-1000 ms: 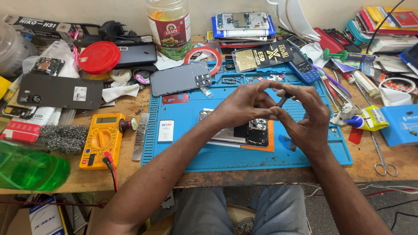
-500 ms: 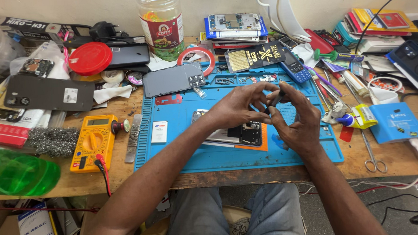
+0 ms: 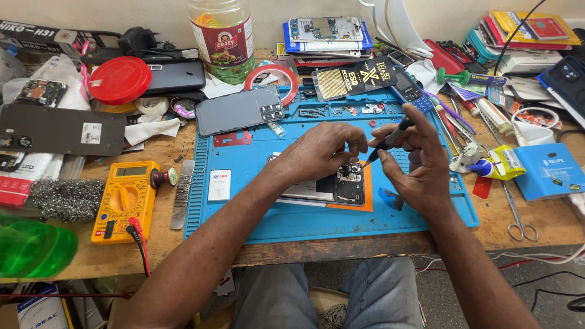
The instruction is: The person disassembles a smartphone, removes the back cover and battery, and uses a precision screwdriver to manipulate internal components on a cluttered workbench.
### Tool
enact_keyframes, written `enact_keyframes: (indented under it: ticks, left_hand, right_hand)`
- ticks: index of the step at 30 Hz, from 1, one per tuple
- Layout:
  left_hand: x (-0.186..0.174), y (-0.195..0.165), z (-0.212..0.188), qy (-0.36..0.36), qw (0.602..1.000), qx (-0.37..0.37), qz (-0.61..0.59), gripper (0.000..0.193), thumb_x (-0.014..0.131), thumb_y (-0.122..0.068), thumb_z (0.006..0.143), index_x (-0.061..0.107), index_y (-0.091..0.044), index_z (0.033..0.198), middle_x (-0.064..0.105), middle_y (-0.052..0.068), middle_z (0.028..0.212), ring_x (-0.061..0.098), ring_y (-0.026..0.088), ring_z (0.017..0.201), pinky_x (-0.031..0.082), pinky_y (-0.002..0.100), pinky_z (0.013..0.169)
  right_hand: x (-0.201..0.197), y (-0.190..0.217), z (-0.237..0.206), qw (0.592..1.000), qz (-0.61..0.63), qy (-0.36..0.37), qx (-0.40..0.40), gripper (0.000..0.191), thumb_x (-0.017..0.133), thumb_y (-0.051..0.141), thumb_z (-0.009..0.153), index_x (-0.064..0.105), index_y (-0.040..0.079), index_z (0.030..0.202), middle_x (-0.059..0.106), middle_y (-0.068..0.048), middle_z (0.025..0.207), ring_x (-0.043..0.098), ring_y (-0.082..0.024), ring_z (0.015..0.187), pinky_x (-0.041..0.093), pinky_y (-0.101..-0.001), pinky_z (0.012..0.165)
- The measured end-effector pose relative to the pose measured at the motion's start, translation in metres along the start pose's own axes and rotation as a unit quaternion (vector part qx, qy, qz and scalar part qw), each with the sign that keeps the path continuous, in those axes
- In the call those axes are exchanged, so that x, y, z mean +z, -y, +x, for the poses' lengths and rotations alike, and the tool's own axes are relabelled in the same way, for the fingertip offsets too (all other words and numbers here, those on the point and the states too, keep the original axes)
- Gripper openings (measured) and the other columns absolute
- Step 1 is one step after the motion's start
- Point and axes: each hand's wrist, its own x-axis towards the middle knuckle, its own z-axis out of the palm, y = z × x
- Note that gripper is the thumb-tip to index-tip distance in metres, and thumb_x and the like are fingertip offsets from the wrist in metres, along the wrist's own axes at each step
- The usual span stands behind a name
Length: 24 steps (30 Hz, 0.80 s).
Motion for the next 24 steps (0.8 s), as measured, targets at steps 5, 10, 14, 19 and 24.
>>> enact_keyframes:
  ticks: [5, 10, 14, 19, 24]
  left_hand:
    - [-0.002, -0.006, -0.002, 0.045, 0.998, -0.040, 0.024, 0.011, 0.073, -0.011, 0.087, 0.074, -0.010, 0.098, 0.075, 0.004, 0.098, 0.072, 0.022, 0.092, 0.057, 0.039, 0.081]
    - [0.002, -0.015, -0.004, 0.038, 0.998, -0.031, 0.036, 0.011, 0.074, -0.012, 0.086, 0.073, -0.010, 0.097, 0.074, 0.004, 0.097, 0.071, 0.023, 0.092, 0.057, 0.039, 0.080]
    - [0.006, -0.011, 0.001, 0.004, 0.995, -0.068, 0.079, 0.006, 0.073, -0.014, 0.088, 0.075, -0.013, 0.093, 0.074, 0.002, 0.094, 0.070, 0.021, 0.091, 0.057, 0.039, 0.080]
    - [0.006, 0.005, 0.007, -0.071, 0.984, -0.087, 0.138, 0.008, 0.071, -0.017, 0.091, 0.079, -0.015, 0.094, 0.073, 0.001, 0.094, 0.068, 0.020, 0.096, 0.056, 0.039, 0.084]
    - [0.014, 0.008, 0.010, -0.050, 0.987, -0.080, 0.130, 0.014, 0.070, -0.015, 0.090, 0.080, -0.016, 0.099, 0.072, 0.001, 0.102, 0.067, 0.020, 0.100, 0.056, 0.038, 0.085]
  right_hand:
    - [-0.002, -0.003, -0.002, 0.999, 0.033, -0.023, 0.002, 0.086, 0.064, -0.017, 0.097, 0.023, 0.012, 0.166, 0.064, -0.018, 0.129, 0.070, -0.025, 0.118, 0.060, -0.0382, 0.105]
    - [-0.003, -0.007, -0.004, 0.998, 0.046, -0.046, -0.005, 0.087, 0.065, -0.016, 0.099, 0.020, 0.013, 0.168, 0.064, -0.017, 0.124, 0.069, -0.022, 0.114, 0.059, -0.0364, 0.103]
    - [-0.004, -0.009, -0.005, 0.995, 0.050, -0.079, -0.025, 0.084, 0.064, -0.016, 0.103, 0.019, 0.014, 0.167, 0.064, -0.018, 0.125, 0.069, -0.022, 0.115, 0.058, -0.0354, 0.106]
    - [-0.003, -0.010, -0.006, 0.988, 0.022, -0.152, -0.035, 0.078, 0.064, -0.015, 0.109, 0.018, 0.013, 0.165, 0.064, -0.018, 0.127, 0.068, -0.020, 0.116, 0.057, -0.0334, 0.109]
    - [0.000, -0.010, -0.005, 0.991, -0.033, -0.125, -0.041, 0.081, 0.066, -0.014, 0.105, 0.021, 0.012, 0.166, 0.064, -0.018, 0.125, 0.068, -0.020, 0.114, 0.057, -0.0334, 0.105]
